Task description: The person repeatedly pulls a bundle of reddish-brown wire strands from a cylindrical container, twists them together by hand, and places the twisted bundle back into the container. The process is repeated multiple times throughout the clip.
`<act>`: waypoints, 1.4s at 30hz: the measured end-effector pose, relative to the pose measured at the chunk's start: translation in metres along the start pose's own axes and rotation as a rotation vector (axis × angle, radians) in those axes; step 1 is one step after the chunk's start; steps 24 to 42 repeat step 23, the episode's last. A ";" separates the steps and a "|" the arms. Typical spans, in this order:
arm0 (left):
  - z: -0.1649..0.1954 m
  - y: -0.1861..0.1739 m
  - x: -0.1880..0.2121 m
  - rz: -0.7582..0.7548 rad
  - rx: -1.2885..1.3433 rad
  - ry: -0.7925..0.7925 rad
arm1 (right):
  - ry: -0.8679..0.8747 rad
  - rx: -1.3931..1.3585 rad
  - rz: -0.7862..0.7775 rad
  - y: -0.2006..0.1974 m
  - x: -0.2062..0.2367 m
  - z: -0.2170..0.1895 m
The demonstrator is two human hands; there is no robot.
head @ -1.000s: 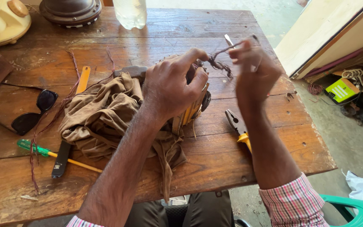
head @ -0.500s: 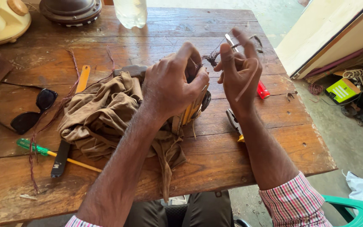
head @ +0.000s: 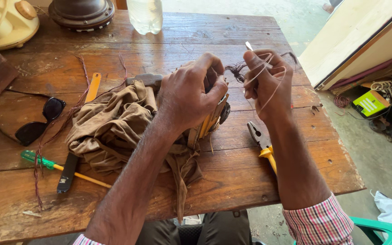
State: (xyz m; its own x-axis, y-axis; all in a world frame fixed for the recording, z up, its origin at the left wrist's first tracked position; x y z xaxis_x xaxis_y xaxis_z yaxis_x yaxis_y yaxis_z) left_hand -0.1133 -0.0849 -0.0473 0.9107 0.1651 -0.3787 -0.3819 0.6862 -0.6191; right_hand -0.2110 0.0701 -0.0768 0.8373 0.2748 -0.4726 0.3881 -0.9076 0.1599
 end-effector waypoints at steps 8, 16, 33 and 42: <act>-0.003 0.007 -0.004 -0.068 -0.026 -0.060 | 0.074 -0.100 0.142 -0.023 0.000 0.000; -0.005 0.009 -0.005 -0.067 -0.025 -0.071 | -0.002 -0.486 0.477 -0.094 -0.013 0.005; -0.009 0.011 -0.005 -0.071 -0.053 -0.077 | -0.130 -0.529 0.622 -0.084 -0.004 -0.015; -0.009 0.011 -0.005 -0.071 -0.053 -0.077 | -0.130 -0.529 0.622 -0.084 -0.004 -0.015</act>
Point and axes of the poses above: each hand's wrist, its own x-axis away from the middle knuckle, its own y-axis out of the palm, z = x × y, the point moved 10 cm from there along -x, towards the middle knuckle, and after that the axes turned 8 degrees about -y, right-handed, at the moved point
